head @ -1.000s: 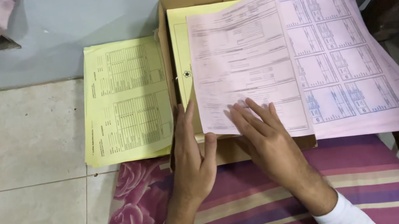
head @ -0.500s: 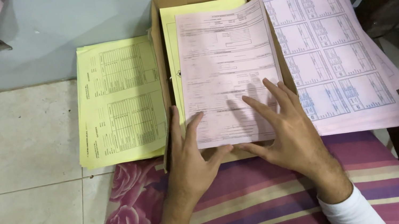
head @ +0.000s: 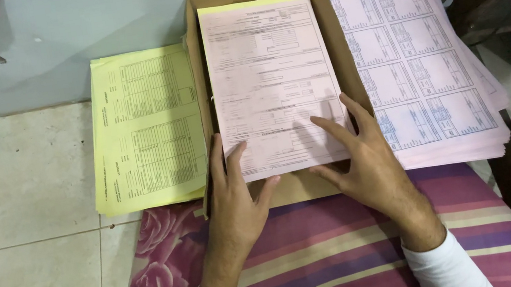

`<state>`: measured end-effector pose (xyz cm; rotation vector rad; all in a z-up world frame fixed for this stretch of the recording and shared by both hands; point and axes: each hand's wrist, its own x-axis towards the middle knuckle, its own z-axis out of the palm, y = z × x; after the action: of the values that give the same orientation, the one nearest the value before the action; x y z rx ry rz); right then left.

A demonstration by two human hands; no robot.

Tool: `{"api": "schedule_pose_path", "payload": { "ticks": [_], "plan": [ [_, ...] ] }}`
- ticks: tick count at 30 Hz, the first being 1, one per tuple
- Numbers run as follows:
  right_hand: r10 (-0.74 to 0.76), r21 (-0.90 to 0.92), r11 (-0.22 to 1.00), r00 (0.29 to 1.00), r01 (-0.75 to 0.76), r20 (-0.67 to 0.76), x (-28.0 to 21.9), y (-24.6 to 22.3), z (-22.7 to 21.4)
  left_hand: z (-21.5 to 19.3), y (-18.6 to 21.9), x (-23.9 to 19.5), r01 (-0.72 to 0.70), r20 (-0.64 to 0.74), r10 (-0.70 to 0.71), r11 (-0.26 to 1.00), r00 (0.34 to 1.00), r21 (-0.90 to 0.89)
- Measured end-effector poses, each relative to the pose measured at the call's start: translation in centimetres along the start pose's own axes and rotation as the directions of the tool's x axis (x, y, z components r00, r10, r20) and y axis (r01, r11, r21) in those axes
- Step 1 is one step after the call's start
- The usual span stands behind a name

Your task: Sorting and organizing yellow and pink printed forms into a cardboard box

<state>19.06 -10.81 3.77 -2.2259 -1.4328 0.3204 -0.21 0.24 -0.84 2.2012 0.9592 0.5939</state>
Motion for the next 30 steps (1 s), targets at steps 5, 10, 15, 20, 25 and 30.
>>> {"api": "schedule_pose_path", "payload": {
  "ticks": [5, 10, 15, 20, 25, 30],
  "plan": [
    [0.011, 0.036, 0.999, 1.000, -0.011, -0.010, 0.1, -0.5, -0.2, 0.1, 0.1, 0.1, 0.008, -0.012, -0.008, 1.000, 1.000, 0.007],
    [-0.002, 0.018, 1.000, 1.000, 0.002, -0.024, 0.0, 0.2, 0.2, 0.6, -0.1, 0.2, 0.019, -0.016, -0.019, 1.000, 1.000, -0.014],
    [0.015, 0.006, 1.000, 1.000, -0.015, -0.013, 0.1, 0.3, 0.4, 0.9, -0.2, 0.1, 0.007, 0.002, -0.007, 0.999, 1.000, 0.043],
    [0.021, 0.016, 1.000, 1.000, -0.021, -0.011, 0.0, 0.0, 0.2, 1.3, -0.3, 0.0, 0.030, -0.001, -0.030, 0.999, 1.000, 0.043],
    [0.037, -0.018, 0.999, 0.999, -0.037, 0.015, 0.3, 0.5, 0.6, 1.3, -0.3, 0.1, 0.015, -0.008, -0.014, 0.998, 1.000, 0.058],
    [0.013, -0.081, 0.997, 0.998, -0.009, 0.056, 0.2, 1.3, 1.1, 1.0, 1.1, 0.0, -0.067, -0.066, 0.091, 0.949, 0.994, 0.307]
  ]
}}
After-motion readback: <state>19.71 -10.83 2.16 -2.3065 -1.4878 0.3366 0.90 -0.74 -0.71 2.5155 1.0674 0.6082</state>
